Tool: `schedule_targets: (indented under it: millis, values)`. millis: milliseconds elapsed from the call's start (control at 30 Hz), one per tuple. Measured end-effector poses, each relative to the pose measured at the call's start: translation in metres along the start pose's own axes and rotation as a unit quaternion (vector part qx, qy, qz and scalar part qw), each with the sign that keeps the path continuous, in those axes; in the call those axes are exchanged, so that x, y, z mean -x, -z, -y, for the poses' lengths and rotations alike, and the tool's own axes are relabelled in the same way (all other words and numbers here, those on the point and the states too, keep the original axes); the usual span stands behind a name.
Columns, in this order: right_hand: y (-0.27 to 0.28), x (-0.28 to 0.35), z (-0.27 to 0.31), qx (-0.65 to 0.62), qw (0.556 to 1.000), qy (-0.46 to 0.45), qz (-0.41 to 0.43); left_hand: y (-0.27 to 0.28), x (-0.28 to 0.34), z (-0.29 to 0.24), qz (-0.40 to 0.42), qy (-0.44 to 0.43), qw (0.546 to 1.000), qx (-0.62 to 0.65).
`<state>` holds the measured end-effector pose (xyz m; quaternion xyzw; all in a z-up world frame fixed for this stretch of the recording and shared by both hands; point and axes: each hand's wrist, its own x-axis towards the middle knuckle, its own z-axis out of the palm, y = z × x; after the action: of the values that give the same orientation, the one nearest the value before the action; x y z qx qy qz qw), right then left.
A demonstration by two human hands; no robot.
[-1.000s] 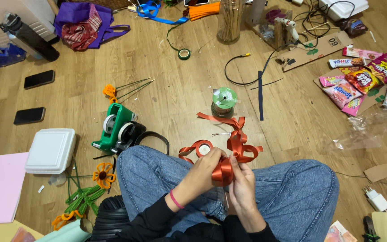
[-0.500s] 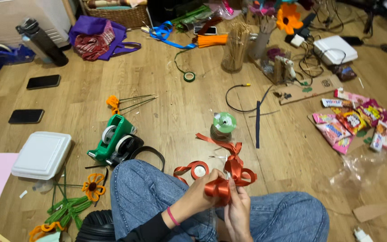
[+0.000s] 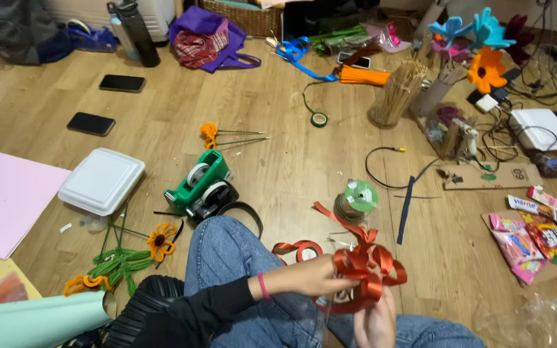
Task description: The person assembles decorative ribbon bows by hand, tying multiple loops of red ribbon together and securing them with a small piece of wire, then trimming the excess ribbon with scissors.
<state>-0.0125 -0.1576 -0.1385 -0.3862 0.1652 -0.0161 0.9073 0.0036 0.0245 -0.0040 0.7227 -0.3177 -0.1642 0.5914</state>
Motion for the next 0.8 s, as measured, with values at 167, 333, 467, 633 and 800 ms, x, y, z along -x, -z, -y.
schedule_targets:
  millis: [167,333,467,633,800]
  values:
    - [-0.034,-0.011,0.021,0.027,0.998,0.026,0.054,-0.011,-0.011,0.028,-0.077,0.121,0.954,0.262]
    - [-0.05,-0.012,0.051,0.012,0.998,0.03,0.044,-0.016,-0.013,0.025,-0.15,0.151,0.95,0.227]
    - [-0.053,-0.005,0.062,0.027,0.997,0.071,-0.004,-0.005,0.004,-0.013,-0.131,0.18,0.972,0.074]
    - [-0.049,-0.002,0.062,0.016,0.989,0.142,-0.034,-0.007,0.021,-0.015,-0.091,0.181,0.973,-0.114]
    - [-0.037,-0.003,0.063,0.061,0.984,0.167,-0.033,-0.024,0.027,0.016,-0.083,0.128,0.988,0.004]
